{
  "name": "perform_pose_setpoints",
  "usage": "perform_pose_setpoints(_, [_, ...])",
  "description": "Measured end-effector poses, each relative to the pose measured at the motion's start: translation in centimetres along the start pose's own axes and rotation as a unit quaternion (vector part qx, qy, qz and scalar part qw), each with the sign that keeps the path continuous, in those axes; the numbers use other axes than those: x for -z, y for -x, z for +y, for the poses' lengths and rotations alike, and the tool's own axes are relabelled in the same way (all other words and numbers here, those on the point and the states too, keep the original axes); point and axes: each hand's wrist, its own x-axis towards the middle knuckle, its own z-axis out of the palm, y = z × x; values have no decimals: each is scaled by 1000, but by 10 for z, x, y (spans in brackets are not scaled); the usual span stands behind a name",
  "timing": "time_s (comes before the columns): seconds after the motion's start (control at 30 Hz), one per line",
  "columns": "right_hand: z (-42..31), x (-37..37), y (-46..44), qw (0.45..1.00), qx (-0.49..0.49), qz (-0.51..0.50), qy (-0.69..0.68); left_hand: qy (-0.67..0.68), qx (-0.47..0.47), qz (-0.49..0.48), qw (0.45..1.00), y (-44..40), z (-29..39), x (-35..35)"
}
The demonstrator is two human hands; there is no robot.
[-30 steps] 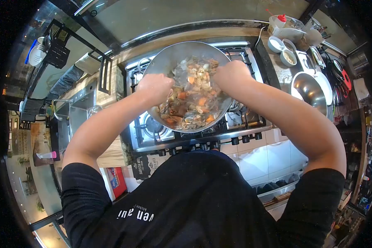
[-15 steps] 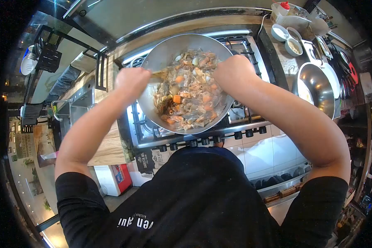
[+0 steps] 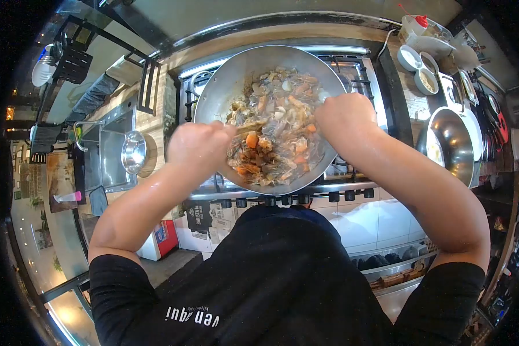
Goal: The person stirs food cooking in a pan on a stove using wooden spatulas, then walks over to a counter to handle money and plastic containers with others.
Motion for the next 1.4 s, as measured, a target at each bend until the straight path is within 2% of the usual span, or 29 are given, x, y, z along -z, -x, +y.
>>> perform_pose_setpoints(0.07, [6, -1, 3, 1000, -3, 2, 5, -3, 17, -16, 1000, 5, -15, 20])
perform_pose_setpoints(0.13, [20, 7, 10, 999, -2, 12, 31, -67, 109, -43, 991, 5, -32, 39])
perform_pose_setpoints(0.17, [27, 14, 15, 999, -1, 14, 33, -67, 111, -42, 991, 1, -40, 42])
perform_pose_setpoints(0.23, [39, 27, 27, 994, 54, 47, 87, -100, 140, -141, 975, -11, -50, 47])
perform_pose_setpoints(0.33, [23, 6, 7, 993, 105, 35, 49, -65, 97, -166, 979, -30, -39, 12])
perform_pose_setpoints(0.4, [9, -7, -5, 990, 127, 54, 40, -51, 78, -144, 985, -41, -37, 0])
perform_pose_setpoints(0.47, [-3, 10, -7, 990, 132, 17, 49, 84, 134, -104, 982, -48, -25, 1])
perform_pose_setpoints(0.5, [-4, 6, -9, 990, 134, 17, 48, 84, 134, -106, 982, -52, -21, -6])
perform_pose_setpoints(0.57, [0, -9, -12, 993, 96, 62, 34, 91, 121, -84, 985, -61, -14, -22])
perform_pose_setpoints(0.73, [32, -17, -4, 993, 54, 99, 16, 165, 143, -72, 973, -50, -27, 8])
perform_pose_setpoints(0.8, [49, -18, 3, 977, 41, 207, -34, 145, 137, -27, 979, -42, -43, 27])
perform_pose_setpoints(0.83, [54, -6, 13, 976, 36, 211, -38, 148, 137, -25, 979, -35, -52, 41])
perform_pose_setpoints(0.87, [57, 7, 25, 976, 35, 210, -36, 104, 132, -33, 985, -29, -60, 57])
perform_pose_setpoints(0.93, [56, 38, 52, 994, 4, 107, -19, 61, 123, -39, 990, -25, -65, 80])
perform_pose_setpoints(0.97, [50, 48, 57, 997, 1, 59, 47, -18, 118, -76, 990, -24, -65, 89])
perform_pose_setpoints(1.0, [44, 47, 54, 997, -2, 59, 48, -98, 111, -112, 983, -24, -65, 94])
perform_pose_setpoints(1.03, [35, 39, 49, 998, 35, 23, 39, -149, 56, -109, 981, -28, -70, 78])
perform_pose_setpoints(1.07, [24, 28, 42, 997, 72, -12, 29, -151, 54, -107, 981, -30, -64, 56])
perform_pose_setpoints(1.13, [-3, -1, 18, 990, 140, 6, 28, -53, 26, -129, 990, -34, -48, 22])
perform_pose_setpoints(1.23, [-22, -10, 10, 989, 134, 63, 6, 14, 42, -154, 987, -40, -37, 24])
perform_pose_setpoints(1.27, [-22, -11, 12, 990, 130, 62, 4, 12, 38, -154, 987, -41, -39, 21])
perform_pose_setpoints(1.33, [-22, -12, 18, 994, 98, 56, 14, 115, 52, -157, 980, -42, -46, 17])
perform_pose_setpoints(1.4, [-11, -15, 23, 992, 91, 81, -11, 130, 60, -142, 980, -46, -49, 21])
